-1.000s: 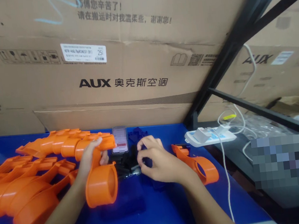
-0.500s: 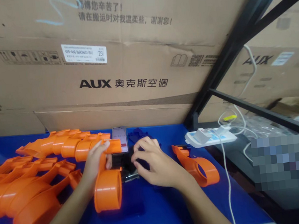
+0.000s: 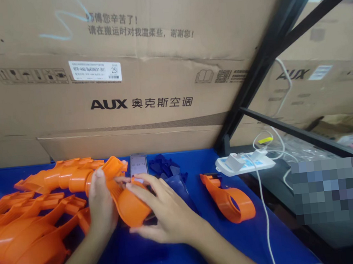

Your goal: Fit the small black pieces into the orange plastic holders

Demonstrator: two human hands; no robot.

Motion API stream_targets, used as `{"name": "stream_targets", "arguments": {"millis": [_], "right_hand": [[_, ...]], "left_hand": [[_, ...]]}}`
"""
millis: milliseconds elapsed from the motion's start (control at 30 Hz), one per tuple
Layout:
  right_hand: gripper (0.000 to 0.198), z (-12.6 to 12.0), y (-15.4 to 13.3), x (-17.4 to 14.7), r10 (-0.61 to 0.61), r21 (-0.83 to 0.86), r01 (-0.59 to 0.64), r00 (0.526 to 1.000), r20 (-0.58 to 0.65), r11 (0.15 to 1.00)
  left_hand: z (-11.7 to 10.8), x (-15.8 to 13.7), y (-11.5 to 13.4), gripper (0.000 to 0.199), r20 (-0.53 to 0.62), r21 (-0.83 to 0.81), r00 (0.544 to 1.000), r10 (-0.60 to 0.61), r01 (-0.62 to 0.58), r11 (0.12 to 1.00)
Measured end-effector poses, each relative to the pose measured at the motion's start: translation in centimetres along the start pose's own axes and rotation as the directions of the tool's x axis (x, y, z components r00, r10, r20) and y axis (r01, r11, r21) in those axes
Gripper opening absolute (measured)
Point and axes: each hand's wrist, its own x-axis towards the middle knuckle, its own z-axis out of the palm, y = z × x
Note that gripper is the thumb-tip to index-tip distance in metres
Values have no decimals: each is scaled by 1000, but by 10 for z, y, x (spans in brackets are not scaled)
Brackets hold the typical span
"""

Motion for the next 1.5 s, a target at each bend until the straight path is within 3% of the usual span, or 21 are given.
{"name": "stream_targets", "arguments": {"millis": [133, 333, 500, 633, 733, 833, 933, 1000, 1100, 1233, 1500], "right_hand": [[75, -2, 1, -3, 13, 7, -12, 988, -154, 1000], [40, -31, 23, -8, 268, 145, -229, 883, -385, 963], [46, -45, 33, -9, 246, 265, -168, 924, -294, 950], [36, -39, 38, -6, 317, 283, -219, 874, -369, 934], [36, -39, 49, -5, 417, 314, -292, 772, -480, 903], [47, -52, 64, -9, 520, 208, -522, 570, -636, 827], [58, -67, 77, -16, 607, 0, -796, 462, -647, 606], [61, -71, 83, -20, 667, -117, -881, 428, -610, 459], [63, -67, 89, -22, 726, -216, -906, 421, -545, 363], [63, -59, 94, -22, 739, -231, -900, 436, -514, 370], [58, -53, 107, -28, 790, -251, -913, 406, -460, 322]], "left_hand": [[3, 2, -3, 57, -14, -70, 1000, -5, 4, 998], [1, -2, -14, 52, 219, 53, 968, -120, 111, 992], [-1, -1, -21, 52, 281, 201, 942, -185, 131, 971], [0, 3, -21, 58, 265, 213, 945, -190, 135, 968], [1, 4, -18, 65, 248, 160, 951, -185, 148, 976], [3, 3, -13, 70, 239, 129, 953, -184, 156, 979], [4, 2, -10, 69, 250, 120, 947, -200, 175, 977], [5, 1, -9, 65, 270, 109, 937, -221, 199, 974], [4, 0, -9, 62, 284, 99, 928, -241, 222, 970], [5, 1, -8, 64, 281, 104, 933, -223, 202, 974], [2, -4, -7, 58, 383, 56, 902, -199, 192, 980]]}}
